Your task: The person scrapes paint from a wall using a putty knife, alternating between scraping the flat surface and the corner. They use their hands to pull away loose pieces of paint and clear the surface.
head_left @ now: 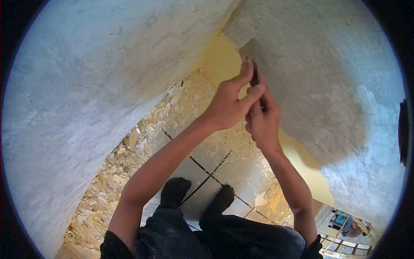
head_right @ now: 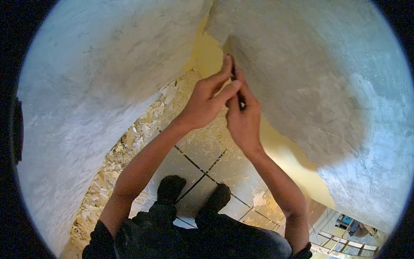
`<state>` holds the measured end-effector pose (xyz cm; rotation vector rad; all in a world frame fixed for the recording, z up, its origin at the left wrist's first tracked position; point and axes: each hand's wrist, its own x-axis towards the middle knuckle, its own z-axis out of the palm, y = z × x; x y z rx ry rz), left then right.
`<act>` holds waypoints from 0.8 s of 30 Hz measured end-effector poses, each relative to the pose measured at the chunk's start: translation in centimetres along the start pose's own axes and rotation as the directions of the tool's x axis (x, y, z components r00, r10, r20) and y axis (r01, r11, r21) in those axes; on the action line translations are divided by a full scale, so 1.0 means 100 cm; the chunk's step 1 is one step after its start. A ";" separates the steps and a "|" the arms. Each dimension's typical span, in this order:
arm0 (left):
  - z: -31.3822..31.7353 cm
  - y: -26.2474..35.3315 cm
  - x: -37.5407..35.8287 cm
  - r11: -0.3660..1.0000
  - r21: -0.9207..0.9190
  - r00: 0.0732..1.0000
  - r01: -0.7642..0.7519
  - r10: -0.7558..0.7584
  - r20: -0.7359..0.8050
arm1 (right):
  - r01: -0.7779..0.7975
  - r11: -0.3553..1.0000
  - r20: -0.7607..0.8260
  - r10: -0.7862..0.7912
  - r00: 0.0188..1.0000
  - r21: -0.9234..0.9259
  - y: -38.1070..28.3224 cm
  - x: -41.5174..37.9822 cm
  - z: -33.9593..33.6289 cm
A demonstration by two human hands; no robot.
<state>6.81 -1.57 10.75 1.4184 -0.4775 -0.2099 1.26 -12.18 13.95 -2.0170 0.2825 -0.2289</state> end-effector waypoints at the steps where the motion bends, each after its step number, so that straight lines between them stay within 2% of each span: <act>1: 0.002 0.005 0.004 0.998 0.055 0.999 -0.042 0.041 0.004 | -0.139 0.990 0.047 0.139 0.989 -0.005 -0.009 0.005 -0.005; 2: 0.004 0.007 0.005 0.991 0.105 0.997 -0.080 0.078 0.019 | -0.281 0.959 0.085 0.282 0.956 -0.019 -0.014 0.006 -0.008; 3: 0.004 0.002 0.005 0.992 0.099 0.997 -0.077 0.075 0.021 | -0.286 0.958 0.082 0.287 0.954 -0.023 -0.012 0.004 -0.008; 6: 0.006 -0.011 0.003 0.995 0.044 0.996 -0.091 0.092 -0.020 | -0.201 0.979 0.108 0.203 0.973 -0.029 -0.014 0.000 -0.008; 8: 0.008 -0.009 -0.004 0.985 0.073 0.988 -0.157 0.157 0.007 | -0.192 0.979 0.076 0.187 0.979 0.069 -0.026 -0.010 -0.009; 11: 0.006 -0.004 0.012 0.994 0.081 0.997 -0.080 0.080 -0.004 | -0.186 0.982 0.067 0.185 0.981 0.016 -0.005 0.012 -0.010; 12: 0.008 -0.006 0.010 0.994 0.076 0.997 -0.080 0.080 0.002 | -0.120 0.993 0.066 0.121 0.990 -0.017 -0.001 0.010 -0.006; 14: 0.007 -0.011 0.003 0.986 -0.126 0.993 -0.110 0.103 -0.056 | -0.072 0.997 0.056 0.073 0.996 -0.035 -0.006 -0.001 -0.002; 15: 0.006 -0.008 0.001 0.986 -0.123 0.993 -0.112 0.106 -0.056 | -0.026 0.998 0.051 0.028 0.998 -0.049 -0.011 -0.004 -0.001; 16: 0.006 -0.004 0.000 0.991 -0.046 0.992 -0.124 0.123 -0.032 | -0.020 0.999 0.053 0.023 0.998 -0.045 -0.017 0.000 -0.002; 17: 0.005 -0.001 -0.002 0.991 0.028 0.991 -0.130 0.130 -0.008 | -0.144 0.989 0.065 0.147 0.987 -0.042 -0.023 0.001 -0.006; 18: 0.002 0.001 0.001 0.992 0.027 0.992 -0.124 0.124 -0.013 | -0.269 0.962 0.080 0.272 0.959 -0.044 -0.025 0.002 -0.007; 19: 0.000 0.003 0.007 0.998 0.002 0.998 -0.068 0.068 0.017 | -0.278 0.959 0.079 0.281 0.956 -0.047 -0.018 0.001 -0.006; 21: 0.001 -0.001 0.009 0.999 -0.020 0.998 -0.025 0.026 0.053 | -0.048 0.998 0.074 0.050 0.996 -0.027 -0.002 0.006 -0.002; 23: 0.002 -0.011 0.000 0.987 0.103 0.992 -0.121 0.125 -0.034 | -0.028 0.998 0.064 0.031 0.997 -0.058 -0.004 -0.005 -0.003; 24: 0.001 -0.009 0.003 0.986 0.109 0.991 -0.125 0.129 -0.035 | -0.009 0.996 0.052 0.013 0.999 -0.087 -0.006 -0.007 -0.003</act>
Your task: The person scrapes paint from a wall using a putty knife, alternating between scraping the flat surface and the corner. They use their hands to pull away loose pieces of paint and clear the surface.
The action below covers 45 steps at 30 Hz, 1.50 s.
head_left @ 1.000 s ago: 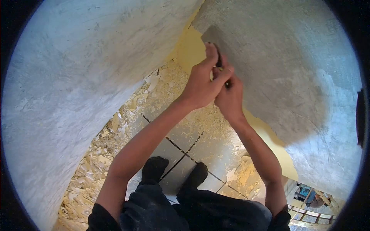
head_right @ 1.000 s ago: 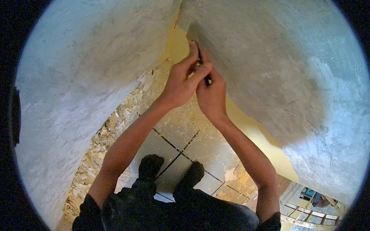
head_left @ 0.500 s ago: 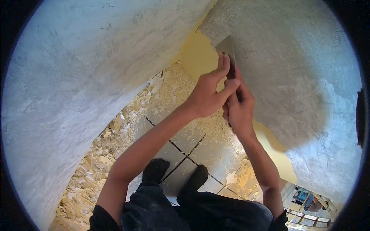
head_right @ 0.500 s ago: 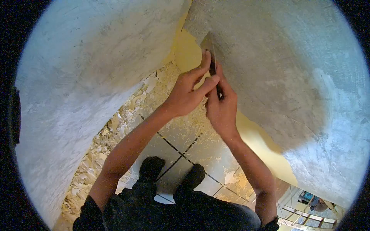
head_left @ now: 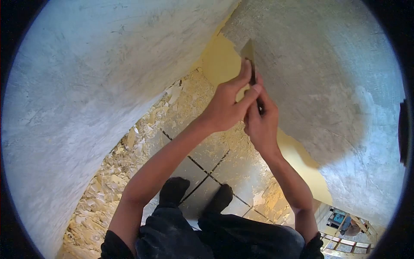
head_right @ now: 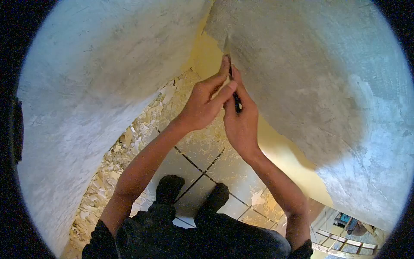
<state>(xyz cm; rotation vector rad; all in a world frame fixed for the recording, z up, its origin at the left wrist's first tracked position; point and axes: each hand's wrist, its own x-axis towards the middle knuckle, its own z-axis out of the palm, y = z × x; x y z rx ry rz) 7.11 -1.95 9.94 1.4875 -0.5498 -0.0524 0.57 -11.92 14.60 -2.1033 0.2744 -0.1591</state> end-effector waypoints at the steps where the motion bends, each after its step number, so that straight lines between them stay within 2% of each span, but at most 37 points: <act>1: 0.002 0.003 0.002 0.998 0.053 0.999 -0.033 0.034 -0.008 | -0.001 1.000 0.004 0.001 1.000 0.002 -0.001 0.006 0.001; 3: 0.005 0.002 0.003 0.993 0.099 0.998 -0.059 0.061 -0.015 | -0.059 0.997 0.015 0.059 0.998 0.040 0.000 0.018 -0.001; 5: 0.004 -0.001 0.009 0.997 -0.015 0.997 0.074 -0.074 -0.011 | -0.055 0.998 0.019 0.054 0.998 0.018 -0.007 0.015 0.003; 7: 0.004 0.005 -0.001 0.997 -0.058 0.999 0.041 -0.042 -0.022 | -0.043 0.999 0.038 0.043 0.998 0.002 -0.005 0.012 0.005; 9: 0.002 0.004 0.000 0.996 -0.087 0.999 0.006 -0.009 -0.037 | -0.011 1.000 -0.014 0.011 1.000 -0.007 0.007 0.008 0.004; 11: 0.010 -0.006 0.005 0.950 0.281 0.978 -0.135 0.173 -0.113 | -0.016 0.999 -0.005 0.016 1.000 0.030 0.009 0.020 0.006; 12: 0.010 -0.005 0.007 0.952 0.276 0.980 -0.132 0.168 -0.110 | -0.023 0.998 -0.013 0.024 1.000 0.062 0.009 0.024 0.005; 14: 0.006 -0.004 0.014 0.993 -0.043 0.990 0.114 -0.117 -0.075 | -0.017 1.000 0.010 0.017 1.000 0.010 0.009 0.030 0.006; 15: 0.003 -0.001 0.011 0.993 -0.043 0.990 0.112 -0.115 -0.079 | -0.011 0.999 0.045 0.013 0.999 -0.037 0.008 0.031 0.009; 16: 0.000 0.003 0.005 0.994 -0.076 0.996 0.076 -0.080 -0.046 | -0.085 0.996 0.053 0.085 0.995 -0.014 -0.007 0.023 0.009; 18: -0.003 0.005 0.005 0.994 -0.103 0.999 0.041 -0.043 -0.016 | -0.136 0.989 0.021 0.135 0.991 0.053 -0.023 0.009 0.000; 20: 0.003 0.003 0.008 0.979 0.171 0.993 -0.107 0.114 -0.027 | -0.186 0.976 0.003 0.187 0.982 0.112 -0.021 0.012 -0.003; 26: 0.006 -0.001 -0.001 0.998 0.005 0.996 -0.057 0.057 -0.062 | -0.070 0.991 0.027 0.067 0.997 0.114 -0.013 0.011 -0.006; 27: 0.006 0.000 0.002 0.998 0.008 0.996 -0.062 0.063 -0.061 | -0.188 0.979 0.039 0.186 0.982 0.076 -0.025 0.008 -0.010; 28: 0.008 0.001 0.005 0.992 0.092 0.994 -0.085 0.090 -0.058 | -0.306 0.951 0.051 0.304 0.951 0.034 -0.031 0.006 -0.014; 29: 0.010 0.001 0.005 0.980 0.172 0.992 -0.102 0.113 -0.052 | -0.309 0.951 0.054 0.307 0.950 0.031 -0.022 0.012 -0.012; 30: 0.011 -0.001 0.005 0.981 0.169 0.993 -0.099 0.109 -0.047 | -0.213 0.977 0.053 0.212 0.976 0.025 -0.005 0.022 -0.007; 31: 0.013 -0.003 0.005 0.994 0.104 0.997 -0.042 0.049 -0.066 | -0.116 0.993 0.050 0.115 0.992 0.018 0.002 0.025 -0.006; 32: 0.012 -0.004 0.007 0.999 0.042 0.996 0.007 -0.003 -0.091 | -0.111 0.994 0.048 0.110 0.993 0.017 0.002 0.024 -0.005; 34: 0.009 -0.002 0.002 1.000 0.011 0.997 -0.020 0.020 -0.075 | 0.025 0.999 0.017 -0.026 1.000 0.039 -0.003 0.015 0.001; 35: 0.005 -0.002 0.002 0.999 -0.017 0.997 -0.044 0.043 -0.057 | 0.034 0.999 0.021 -0.035 0.999 0.042 -0.008 0.016 0.000; 37: 0.002 0.004 0.011 0.999 0.021 0.998 -0.031 0.032 -0.061 | -0.163 0.986 0.021 0.162 0.987 0.036 -0.019 0.015 -0.006; 38: 0.003 0.005 0.012 0.999 0.048 0.999 -0.015 0.017 -0.046 | -0.172 0.984 0.024 0.171 0.985 0.035 -0.012 0.016 -0.004; 40: 0.005 -0.003 0.010 1.000 -0.011 0.999 0.013 -0.014 -0.049 | -0.049 0.998 0.053 0.047 0.997 0.034 -0.001 0.026 0.000; 42: 0.007 -0.005 0.008 0.997 -0.067 0.997 0.038 -0.042 -0.059 | -0.063 0.996 0.042 0.061 0.997 0.059 -0.010 0.013 -0.002; 44: 0.008 -0.004 0.004 0.996 -0.062 0.996 -0.070 0.066 -0.060 | -0.070 0.994 0.029 0.067 0.997 0.088 -0.015 0.016 -0.003; 45: 0.007 -0.003 0.007 0.996 -0.065 0.996 -0.063 0.059 -0.062 | -0.125 0.990 0.041 0.122 0.992 0.066 -0.013 0.024 -0.005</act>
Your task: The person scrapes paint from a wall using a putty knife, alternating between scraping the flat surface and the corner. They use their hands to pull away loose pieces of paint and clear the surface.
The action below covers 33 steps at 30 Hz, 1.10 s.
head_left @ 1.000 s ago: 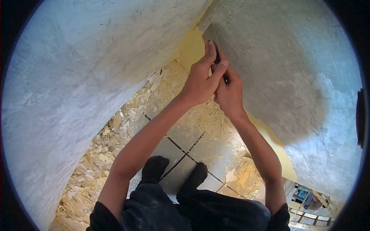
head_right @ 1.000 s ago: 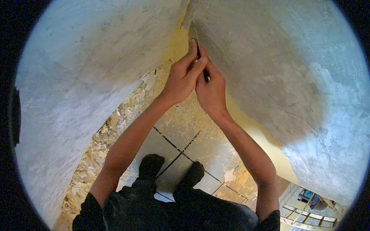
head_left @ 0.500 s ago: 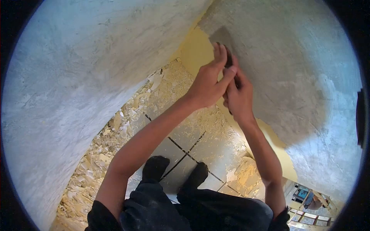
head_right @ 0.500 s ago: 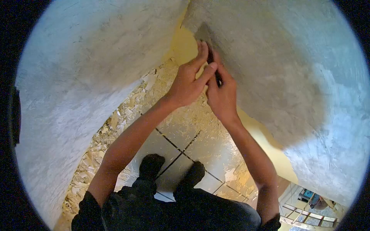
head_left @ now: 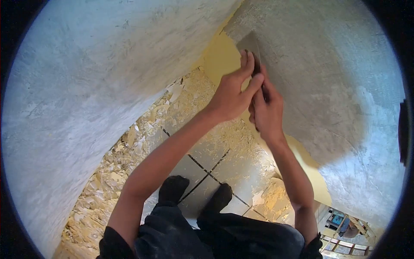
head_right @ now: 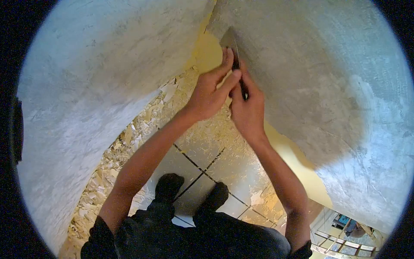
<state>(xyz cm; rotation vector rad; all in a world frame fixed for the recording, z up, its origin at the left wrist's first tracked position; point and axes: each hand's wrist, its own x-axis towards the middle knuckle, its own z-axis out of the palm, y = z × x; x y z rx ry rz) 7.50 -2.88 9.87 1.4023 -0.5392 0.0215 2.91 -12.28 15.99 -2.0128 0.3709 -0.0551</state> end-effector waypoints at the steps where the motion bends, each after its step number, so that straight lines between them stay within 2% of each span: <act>1: -0.002 0.000 0.007 0.999 -0.019 0.999 0.042 -0.042 0.000 | -0.058 0.998 0.001 0.058 0.998 -0.019 0.002 0.004 -0.002; 2: -0.002 0.001 0.010 0.996 -0.038 0.997 0.081 -0.081 0.007 | -0.065 0.998 -0.005 0.065 0.998 -0.017 0.005 0.003 -0.002; 4: -0.004 0.002 0.004 0.993 -0.059 0.995 0.101 -0.100 0.012 | 0.059 0.984 0.038 -0.054 0.998 -0.165 0.011 0.006 0.002; 5: -0.005 0.001 0.000 0.989 -0.079 0.992 0.127 -0.126 0.015 | 0.062 0.984 0.037 -0.056 0.998 -0.165 0.011 0.002 0.003; 6: -0.004 -0.002 0.001 0.990 -0.076 0.993 0.119 -0.118 0.016 | 0.133 0.988 -0.002 -0.134 0.991 -0.080 0.011 -0.005 0.005; 7: -0.002 -0.006 0.002 0.998 0.059 1.000 0.026 -0.026 -0.003 | 0.207 0.978 -0.043 -0.206 0.977 0.003 0.010 -0.007 0.007; 8: 0.000 -0.011 0.000 0.980 0.191 0.998 -0.055 0.059 -0.015 | 0.207 0.978 -0.035 -0.207 0.978 0.002 0.011 0.000 0.007; 9: -0.001 -0.010 0.002 0.981 0.190 0.998 -0.046 0.051 -0.021 | 0.151 0.987 -0.027 -0.153 0.988 -0.054 0.013 0.011 0.006; 11: -0.002 -0.006 0.014 0.996 0.071 0.998 0.057 -0.055 -0.035 | 0.085 0.990 -0.037 -0.090 0.995 -0.111 0.014 0.013 0.006; 12: -0.005 -0.004 0.013 0.996 0.071 0.998 0.051 -0.048 -0.036 | 0.126 0.983 -0.021 -0.130 0.991 -0.131 0.010 0.014 0.014; 14: -0.013 0.000 0.003 0.978 -0.141 0.988 0.152 -0.155 -0.012 | 0.166 0.976 -0.002 -0.168 0.986 -0.145 0.005 0.008 0.017; 16: -0.014 0.002 0.004 0.991 -0.067 0.993 0.116 -0.114 0.032 | 0.127 0.992 -0.022 -0.126 0.992 0.010 0.002 -0.007 0.013; 17: -0.014 0.002 0.005 0.997 -0.003 0.994 0.082 -0.082 0.075 | 0.130 0.991 -0.015 -0.130 0.991 0.010 -0.001 -0.003 0.011; 20: -0.012 -0.002 0.014 0.998 0.018 0.999 0.053 -0.053 0.006 | 0.036 0.999 -0.041 -0.036 0.998 -0.010 0.003 0.002 0.008; 22: -0.013 -0.003 0.008 0.994 -0.062 0.996 0.089 -0.088 0.008 | 0.215 0.972 -0.016 -0.218 0.976 -0.099 0.009 0.008 0.018; 23: -0.014 -0.002 0.004 0.982 -0.136 0.992 0.127 -0.127 0.007 | 0.133 0.984 0.022 -0.131 0.991 -0.121 0.007 0.005 0.015; 24: -0.013 -0.001 0.002 0.983 -0.133 0.992 0.128 -0.127 0.011 | 0.132 0.984 0.019 -0.130 0.991 -0.117 0.003 -0.001 0.014; 26: -0.012 0.000 0.003 0.999 -0.023 0.999 0.033 -0.032 0.044 | 0.103 0.994 -0.054 -0.100 0.994 0.041 -0.001 -0.008 0.012; 30: -0.008 -0.002 0.013 0.999 0.007 0.999 0.048 -0.048 0.000 | 0.149 0.984 -0.033 -0.153 0.988 -0.097 0.011 0.014 0.012; 32: -0.013 -0.005 0.005 0.990 -0.087 0.994 0.109 -0.109 0.000 | 0.026 0.992 0.025 -0.023 0.999 -0.125 -0.005 0.003 0.015; 33: -0.012 -0.002 0.005 0.991 -0.082 0.995 0.103 -0.103 -0.002 | 0.033 0.992 0.026 -0.030 0.999 -0.122 -0.009 -0.001 0.014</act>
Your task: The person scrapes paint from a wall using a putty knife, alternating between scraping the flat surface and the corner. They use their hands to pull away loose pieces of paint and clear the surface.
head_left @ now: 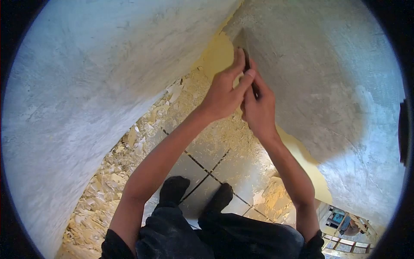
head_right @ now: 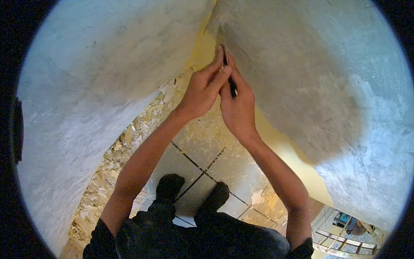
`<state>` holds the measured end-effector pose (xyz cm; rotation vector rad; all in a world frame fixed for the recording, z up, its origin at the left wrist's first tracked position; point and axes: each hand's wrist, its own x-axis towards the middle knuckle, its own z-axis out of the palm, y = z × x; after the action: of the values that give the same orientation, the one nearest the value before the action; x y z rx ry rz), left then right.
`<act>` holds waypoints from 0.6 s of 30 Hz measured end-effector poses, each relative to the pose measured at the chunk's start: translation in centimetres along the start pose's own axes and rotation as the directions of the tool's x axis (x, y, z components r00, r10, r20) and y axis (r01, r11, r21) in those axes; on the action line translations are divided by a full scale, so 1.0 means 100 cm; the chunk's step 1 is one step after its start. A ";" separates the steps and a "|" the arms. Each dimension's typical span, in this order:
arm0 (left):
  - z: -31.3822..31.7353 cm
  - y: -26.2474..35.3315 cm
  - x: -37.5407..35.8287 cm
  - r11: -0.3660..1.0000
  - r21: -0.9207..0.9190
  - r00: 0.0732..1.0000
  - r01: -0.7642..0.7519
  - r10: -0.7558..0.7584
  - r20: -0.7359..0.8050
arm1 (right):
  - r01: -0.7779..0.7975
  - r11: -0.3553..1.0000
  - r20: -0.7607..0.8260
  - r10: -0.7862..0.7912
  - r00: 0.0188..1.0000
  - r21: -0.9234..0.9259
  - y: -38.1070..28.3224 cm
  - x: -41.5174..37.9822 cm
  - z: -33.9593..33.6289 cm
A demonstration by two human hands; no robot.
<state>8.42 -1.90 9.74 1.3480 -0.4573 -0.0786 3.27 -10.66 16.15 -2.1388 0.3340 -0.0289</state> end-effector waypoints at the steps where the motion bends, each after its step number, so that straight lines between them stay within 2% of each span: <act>1: 0.001 0.002 0.001 0.998 0.052 0.999 -0.040 0.039 0.016 | -0.007 0.994 -0.025 0.010 1.000 0.107 -0.003 -0.003 -0.001; 2: 0.002 0.003 0.001 0.992 0.100 0.997 -0.072 0.069 0.030 | -0.019 0.978 -0.043 0.029 0.999 0.210 -0.004 -0.005 -0.002; 3: -0.001 0.004 0.003 0.993 0.100 0.998 -0.065 0.063 0.025 | -0.024 0.978 -0.037 0.032 0.999 0.208 0.003 0.002 0.000; 5: -0.004 0.011 0.013 0.995 0.099 0.998 0.022 -0.028 0.056 | 0.175 0.984 -0.095 -0.172 0.981 0.029 0.023 0.018 0.004; 6: -0.006 0.012 0.012 0.995 0.098 0.998 0.013 -0.019 0.058 | 0.182 0.983 -0.100 -0.178 0.979 0.026 0.022 0.017 0.004; 8: -0.009 0.014 0.001 0.982 -0.112 0.988 0.154 -0.150 0.042 | 0.189 0.982 -0.094 -0.188 0.978 -0.004 0.020 0.008 0.008; 9: -0.007 0.010 0.004 0.984 -0.107 0.989 0.145 -0.142 0.041 | 0.197 0.980 -0.097 -0.197 0.976 -0.002 0.017 0.006 0.006; 11: 0.000 -0.004 0.004 0.966 0.194 0.984 -0.169 0.178 -0.031 | 0.057 0.990 -0.060 -0.050 0.997 0.126 0.013 0.002 0.004; 12: -0.004 0.004 0.005 0.968 0.194 0.985 -0.162 0.172 -0.034 | 0.052 0.991 -0.055 -0.045 0.997 0.125 0.018 0.007 0.007; 13: -0.009 0.021 0.007 0.992 0.124 0.999 0.016 -0.020 0.027 | 0.095 0.994 -0.056 -0.092 0.994 0.050 0.027 0.014 0.010; 14: -0.011 0.031 0.011 0.980 0.069 0.976 0.189 -0.195 0.099 | 0.149 0.989 -0.056 -0.150 0.987 -0.026 0.031 0.019 0.011; 15: -0.009 0.023 0.009 0.981 0.067 0.977 0.182 -0.188 0.099 | 0.154 0.988 -0.059 -0.155 0.986 -0.028 0.027 0.017 0.011; 17: -0.006 0.000 0.000 1.000 -0.011 1.000 0.005 -0.006 -0.030 | 0.138 0.990 -0.064 -0.137 0.989 0.019 0.014 0.006 0.014; 18: -0.006 0.002 0.002 1.000 -0.004 1.000 0.003 -0.003 -0.029 | 0.142 0.990 -0.066 -0.140 0.988 0.025 0.013 0.006 0.014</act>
<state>8.79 -1.38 9.91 1.3438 -0.4305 -0.0623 3.75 -10.38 14.23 -2.1317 0.2176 -0.1826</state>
